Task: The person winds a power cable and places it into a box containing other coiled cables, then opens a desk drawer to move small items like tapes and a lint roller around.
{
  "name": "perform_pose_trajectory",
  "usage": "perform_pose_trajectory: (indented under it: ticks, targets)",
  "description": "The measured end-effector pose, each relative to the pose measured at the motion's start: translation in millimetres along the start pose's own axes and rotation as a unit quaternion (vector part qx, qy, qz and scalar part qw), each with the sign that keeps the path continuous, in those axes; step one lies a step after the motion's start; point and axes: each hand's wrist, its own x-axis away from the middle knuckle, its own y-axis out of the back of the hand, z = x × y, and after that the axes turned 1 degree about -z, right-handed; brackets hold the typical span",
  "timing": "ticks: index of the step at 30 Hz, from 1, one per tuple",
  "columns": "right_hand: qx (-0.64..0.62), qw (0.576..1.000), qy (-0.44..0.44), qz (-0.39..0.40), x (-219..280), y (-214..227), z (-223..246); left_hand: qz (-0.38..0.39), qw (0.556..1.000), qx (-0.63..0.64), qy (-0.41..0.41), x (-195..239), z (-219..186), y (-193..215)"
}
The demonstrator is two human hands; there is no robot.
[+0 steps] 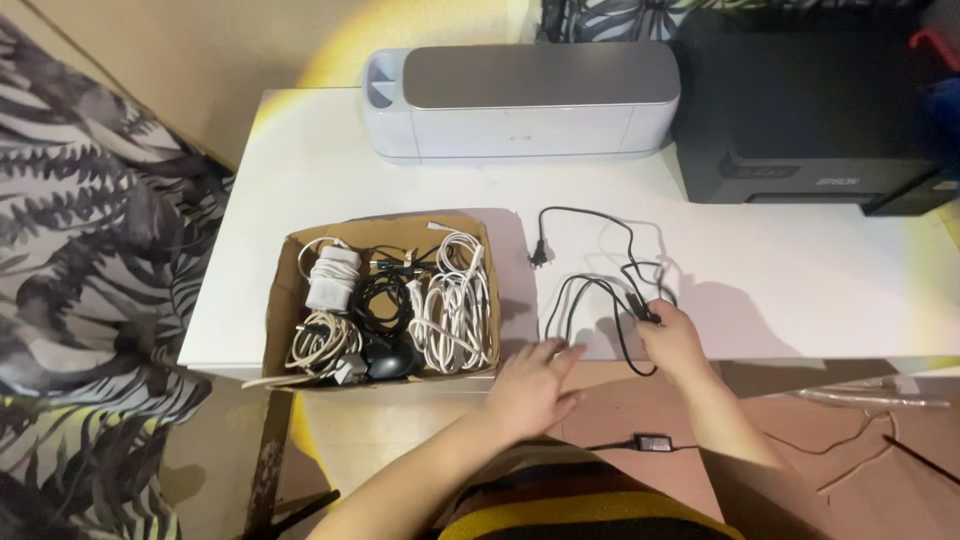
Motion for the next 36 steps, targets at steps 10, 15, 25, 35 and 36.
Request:
perform_pose_trajectory:
  ticks: [10,15,25,35,36]
  targets:
    - [-0.071,0.965,0.115,0.225,133.1,30.6,149.4,-0.091,0.866,0.459,0.177,-13.8,-12.1,4.3]
    - [-0.003,0.920,0.278,0.277,124.2,17.0,134.0,-0.268,0.596,0.740,0.159,1.7,-14.6,18.4]
    - [-0.107,0.829,0.482,0.263,132.0,-17.8,175.0,-0.319,0.447,0.835,0.037,67.0,-28.4,45.7]
    - [-0.179,0.672,0.434,0.573,190.4,-104.3,176.0,-0.502,0.472,0.725,-0.006,162.5,6.1,-19.5]
    - [-0.234,0.666,0.363,0.608,197.7,-114.0,170.0,-0.539,0.442,0.717,-0.003,178.6,-12.0,-5.7]
